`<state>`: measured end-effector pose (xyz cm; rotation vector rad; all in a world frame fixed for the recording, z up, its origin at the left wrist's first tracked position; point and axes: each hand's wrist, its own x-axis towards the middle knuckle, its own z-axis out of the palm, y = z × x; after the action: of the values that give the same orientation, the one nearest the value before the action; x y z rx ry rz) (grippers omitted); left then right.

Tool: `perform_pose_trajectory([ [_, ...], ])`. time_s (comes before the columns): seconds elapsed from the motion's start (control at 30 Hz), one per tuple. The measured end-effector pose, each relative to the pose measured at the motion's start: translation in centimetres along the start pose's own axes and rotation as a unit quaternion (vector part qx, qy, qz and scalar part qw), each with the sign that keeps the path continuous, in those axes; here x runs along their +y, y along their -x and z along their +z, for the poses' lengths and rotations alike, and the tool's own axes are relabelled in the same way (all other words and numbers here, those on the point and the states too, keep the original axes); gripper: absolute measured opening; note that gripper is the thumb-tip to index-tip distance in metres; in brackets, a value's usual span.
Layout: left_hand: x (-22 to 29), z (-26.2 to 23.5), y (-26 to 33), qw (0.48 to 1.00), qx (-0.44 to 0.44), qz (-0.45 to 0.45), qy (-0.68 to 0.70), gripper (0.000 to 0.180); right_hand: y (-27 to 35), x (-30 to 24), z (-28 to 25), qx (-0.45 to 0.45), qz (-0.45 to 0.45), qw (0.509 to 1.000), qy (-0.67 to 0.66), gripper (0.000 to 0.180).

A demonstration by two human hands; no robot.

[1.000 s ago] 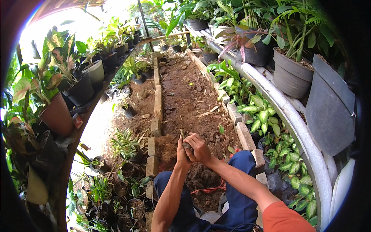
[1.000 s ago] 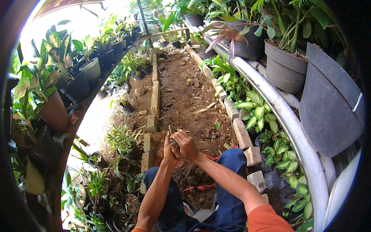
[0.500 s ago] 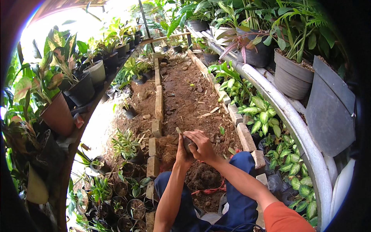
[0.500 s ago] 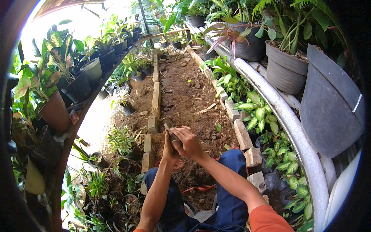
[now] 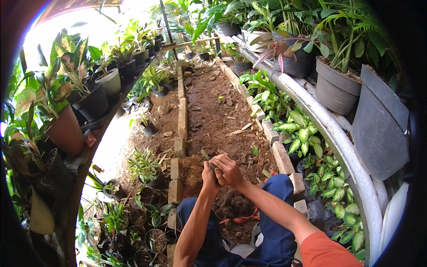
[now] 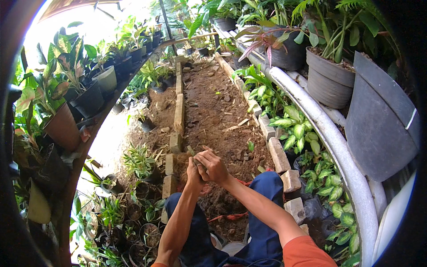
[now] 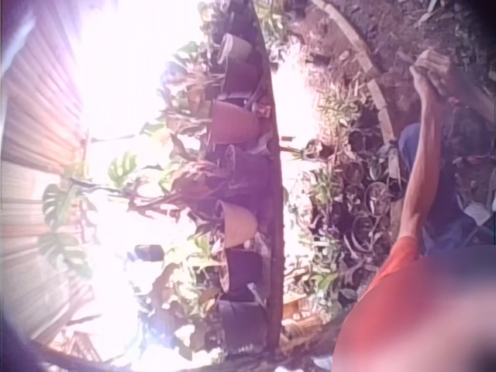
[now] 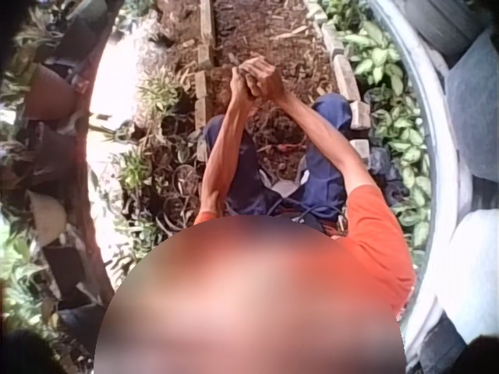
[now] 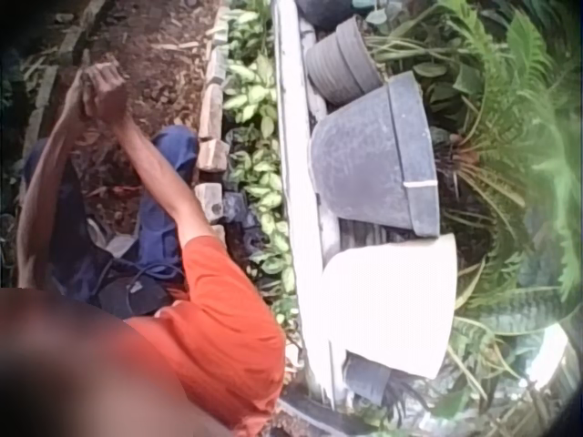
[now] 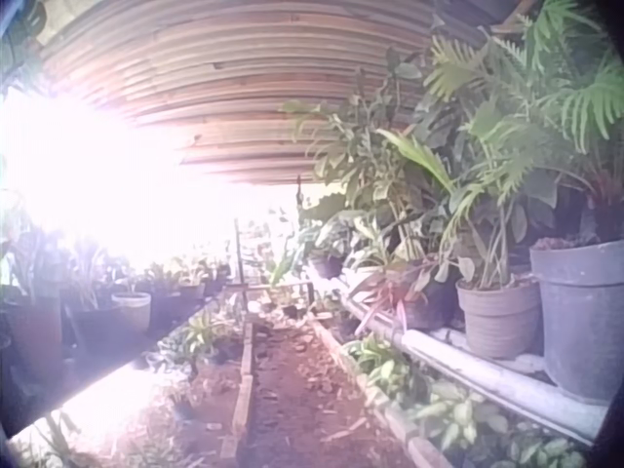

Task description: The person sits in a garden area and repeatedly scoops soil from a red mesh bag, then rolls and shapes it into compact balls using both hands. The person occasionally picks up a small sprout and places it into the soil ball before continuing to form more.

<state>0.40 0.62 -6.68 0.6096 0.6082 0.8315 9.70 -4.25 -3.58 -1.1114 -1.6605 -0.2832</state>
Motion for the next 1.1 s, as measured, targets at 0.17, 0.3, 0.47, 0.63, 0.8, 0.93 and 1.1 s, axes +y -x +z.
perform_pose_trajectory([
  [0.17, 0.7, 0.8, 0.8, 0.997, 0.054, -0.047, 0.033, 0.043, 0.3, 0.6, 0.4, 0.005, 0.051, 0.997, -0.065, 0.028],
  [0.3, 1.5, 1.2, 0.6, 0.992, -0.030, -0.062, 0.105, 0.049, -0.5, 0.8, -0.3, 0.060, 0.092, 0.992, -0.057, 0.033],
  [0.47, 2.4, 1.8, 1.0, 0.998, -0.043, -0.023, -0.033, 0.059, -1.5, -0.1, -1.7, -0.009, 0.000, 0.999, 0.051, 0.041],
  [0.63, 2.7, 2.2, 1.6, 0.992, -0.078, -0.079, 0.060, 0.058, -0.8, -0.9, -1.0, -0.014, 0.017, 0.998, 0.065, 0.047],
  [0.8, 0.5, 0.3, 0.1, 1.000, -0.022, 0.009, 0.019, 0.048, -0.2, -0.7, -0.1, -0.027, -0.003, 0.991, 0.128, 0.057],
  [0.93, -1.9, -2.5, -1.7, 0.994, -0.082, 0.070, -0.007, 0.041, 0.1, -0.6, 0.2, -0.030, -0.013, 0.995, 0.091, 0.055],
  [1.1, -2.3, -3.9, -2.5, 0.994, -0.084, 0.064, -0.002, 0.038, 0.0, -0.4, 0.3, -0.022, -0.020, 0.998, 0.047, 0.044],
])
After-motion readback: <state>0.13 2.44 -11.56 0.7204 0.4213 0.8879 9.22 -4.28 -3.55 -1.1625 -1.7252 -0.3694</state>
